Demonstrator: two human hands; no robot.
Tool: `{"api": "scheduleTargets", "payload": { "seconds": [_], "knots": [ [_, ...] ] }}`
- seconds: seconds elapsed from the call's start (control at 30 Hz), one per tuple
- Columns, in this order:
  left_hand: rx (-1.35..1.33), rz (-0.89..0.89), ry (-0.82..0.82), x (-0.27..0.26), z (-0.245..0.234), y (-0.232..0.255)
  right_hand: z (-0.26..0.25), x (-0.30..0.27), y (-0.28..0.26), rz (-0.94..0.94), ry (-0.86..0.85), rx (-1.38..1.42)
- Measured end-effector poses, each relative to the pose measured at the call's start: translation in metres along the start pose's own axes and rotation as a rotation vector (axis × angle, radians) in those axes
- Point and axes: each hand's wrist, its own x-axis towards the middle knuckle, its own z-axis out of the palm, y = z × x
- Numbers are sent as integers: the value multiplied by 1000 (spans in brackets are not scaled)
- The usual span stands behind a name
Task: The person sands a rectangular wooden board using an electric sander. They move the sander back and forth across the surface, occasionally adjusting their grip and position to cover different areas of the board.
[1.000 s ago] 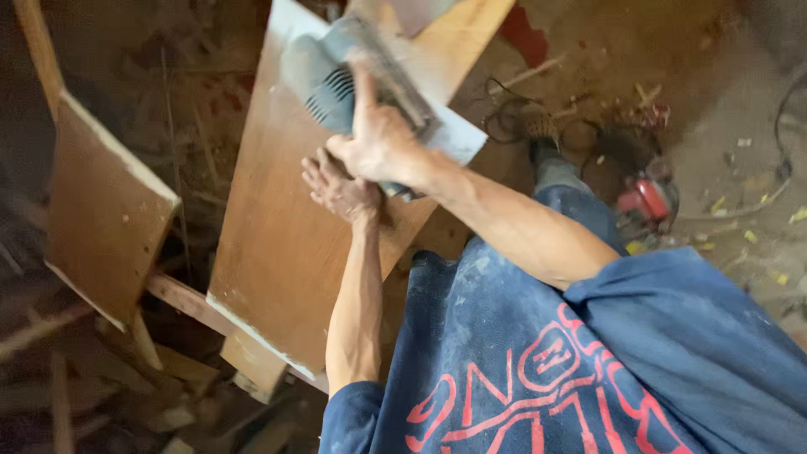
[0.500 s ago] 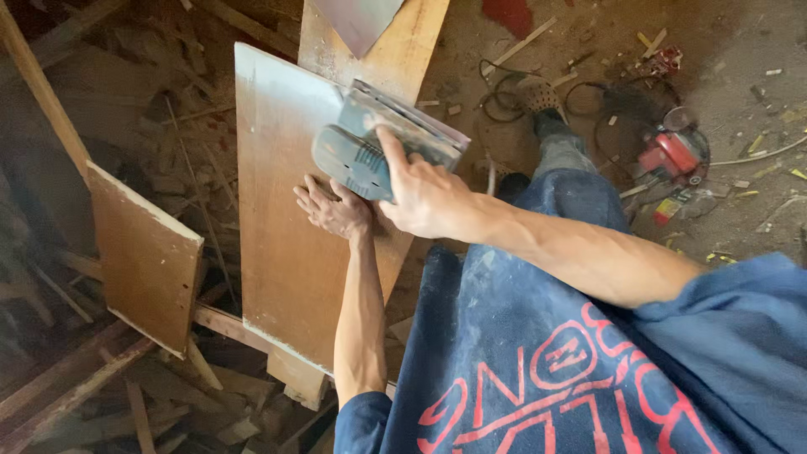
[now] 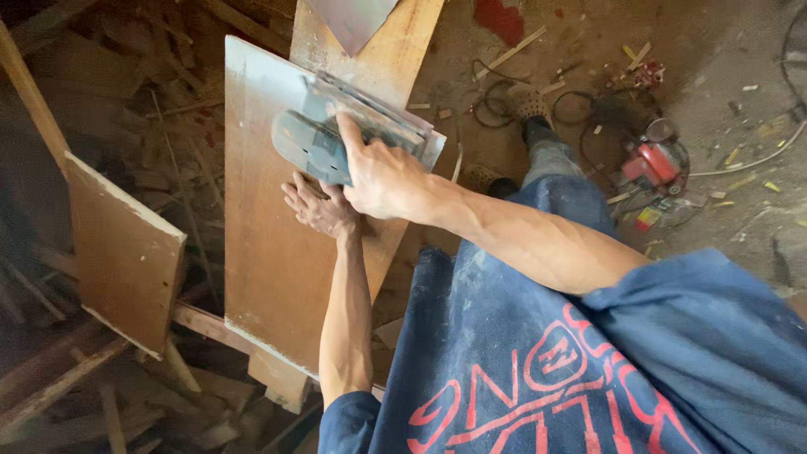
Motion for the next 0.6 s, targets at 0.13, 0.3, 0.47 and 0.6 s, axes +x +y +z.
{"api": "scheduleTargets", "payload": {
  "seconds": [0.13, 0.3, 0.47, 0.6],
  "knots": [
    [-6, -32, -29, -3, -7, 10, -2, -39, 16, 3, -3, -57],
    [-8, -53, -53, -2, -16, 21, -6, -58, 18, 22, 41, -115],
    [8, -58, -82, -5, -20, 28, -21, -18, 6, 133, -82, -174],
    [-10, -86, -60, -5, -18, 32, -32, 9, -5, -32, 7, -234]
  ]
}}
